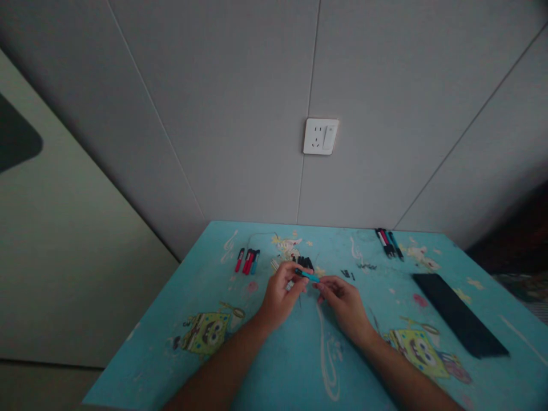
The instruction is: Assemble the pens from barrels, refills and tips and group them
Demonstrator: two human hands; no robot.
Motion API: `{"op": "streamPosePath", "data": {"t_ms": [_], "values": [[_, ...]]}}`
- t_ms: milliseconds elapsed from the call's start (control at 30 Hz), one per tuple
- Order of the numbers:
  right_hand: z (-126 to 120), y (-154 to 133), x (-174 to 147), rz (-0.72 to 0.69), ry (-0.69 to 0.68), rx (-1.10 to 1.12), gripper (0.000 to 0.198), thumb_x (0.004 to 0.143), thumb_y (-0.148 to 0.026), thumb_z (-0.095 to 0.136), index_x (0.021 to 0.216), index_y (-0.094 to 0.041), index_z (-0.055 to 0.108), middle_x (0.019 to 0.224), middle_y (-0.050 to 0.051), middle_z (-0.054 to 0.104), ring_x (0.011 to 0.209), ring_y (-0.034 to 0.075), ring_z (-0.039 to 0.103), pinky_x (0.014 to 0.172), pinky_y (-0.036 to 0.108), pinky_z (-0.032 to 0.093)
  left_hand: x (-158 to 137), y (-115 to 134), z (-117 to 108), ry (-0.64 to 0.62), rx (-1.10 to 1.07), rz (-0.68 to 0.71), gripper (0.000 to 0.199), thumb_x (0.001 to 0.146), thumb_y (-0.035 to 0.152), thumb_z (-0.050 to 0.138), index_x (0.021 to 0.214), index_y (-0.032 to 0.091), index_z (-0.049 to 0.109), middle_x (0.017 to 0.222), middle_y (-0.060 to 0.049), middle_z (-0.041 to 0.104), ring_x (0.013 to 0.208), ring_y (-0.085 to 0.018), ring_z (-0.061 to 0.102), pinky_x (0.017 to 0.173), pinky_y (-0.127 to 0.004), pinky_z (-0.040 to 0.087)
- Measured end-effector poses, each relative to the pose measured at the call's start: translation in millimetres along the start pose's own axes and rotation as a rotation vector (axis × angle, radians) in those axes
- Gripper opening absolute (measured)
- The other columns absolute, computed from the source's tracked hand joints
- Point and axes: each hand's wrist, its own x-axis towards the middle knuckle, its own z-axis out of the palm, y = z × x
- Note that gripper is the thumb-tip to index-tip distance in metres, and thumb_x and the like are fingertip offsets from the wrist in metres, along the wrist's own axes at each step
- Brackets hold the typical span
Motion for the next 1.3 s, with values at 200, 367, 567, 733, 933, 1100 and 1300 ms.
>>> {"op": "streamPosePath", "data": {"t_ms": [200,367,567,733,933,1100,1300], "values": [[-7,0,5,-0.029,0.08,-0.015,0.027,0.085,-0.043,0.064,0.093,-0.017,0.065,0.07,0.002,0.065,0.057,0.014,0.057,0.054,0.024,0.043,4,-1,-1,0.034,-0.104,-0.071,0.021,0.089,0.029,0.06,0.102,0.02,0.046,0.109,-0.009,0.067,0.075,-0.014,0.067,0.072,-0.029,0.053],[-10,6,5,-0.052,0.106,-0.071,0.028,0.086,-0.043,0.062,0.097,-0.017,0.065,0.069,0.003,0.065,0.055,0.014,0.057,0.054,0.025,0.043,5,-2,-2,0.048,-0.164,-0.106,0.025,0.088,0.031,0.061,0.103,0.02,0.045,0.11,-0.011,0.068,0.077,-0.016,0.069,0.071,-0.029,0.054],[-12,3,3,-0.08,0.144,-0.135,0.029,0.087,-0.045,0.06,0.097,-0.018,0.065,0.067,0.003,0.065,0.052,0.015,0.057,0.051,0.025,0.042,5,-7,-2,-0.002,-0.183,-0.135,0.025,0.086,0.032,0.064,0.1,0.02,0.047,0.112,-0.012,0.067,0.078,-0.017,0.07,0.076,-0.032,0.054],[-15,-3,1,-0.12,0.19,-0.183,0.028,0.088,-0.044,0.058,0.099,-0.019,0.064,0.058,-0.001,0.061,0.052,0.014,0.057,0.052,0.024,0.041,8,-9,-3,0.015,-0.252,-0.154,0.028,0.085,0.034,0.064,0.101,0.02,0.046,0.112,-0.011,0.068,0.076,-0.017,0.071,0.077,-0.034,0.055],[-12,0,0,-0.102,0.152,-0.195,0.028,0.088,-0.044,0.058,0.099,-0.019,0.065,0.056,-0.001,0.061,0.051,0.015,0.057,0.05,0.025,0.042,10,-9,-7,0.013,-0.261,-0.153,0.031,0.086,0.036,0.063,0.104,0.02,0.043,0.113,-0.011,0.068,0.07,-0.016,0.071,0.074,-0.033,0.055],[-9,3,-1,-0.087,0.083,-0.199,0.026,0.088,-0.043,0.058,0.096,-0.02,0.065,0.061,-0.001,0.063,0.05,0.015,0.058,0.05,0.024,0.042,7,-7,-3,-0.026,-0.212,-0.146,0.036,0.089,0.036,0.06,0.116,0.021,0.042,0.112,-0.011,0.067,0.067,-0.013,0.069,0.07,-0.029,0.054],[-2,8,-5,-0.067,0.001,-0.228,0.024,0.088,-0.042,0.058,0.094,-0.02,0.066,0.05,-0.004,0.057,0.046,0.014,0.054,0.046,0.023,0.039,6,-6,-4,0.015,-0.072,-0.092,0.039,0.089,0.034,0.058,0.123,0.022,0.043,0.103,-0.007,0.068,0.05,-0.007,0.055,0.047,-0.02,0.044]]}}
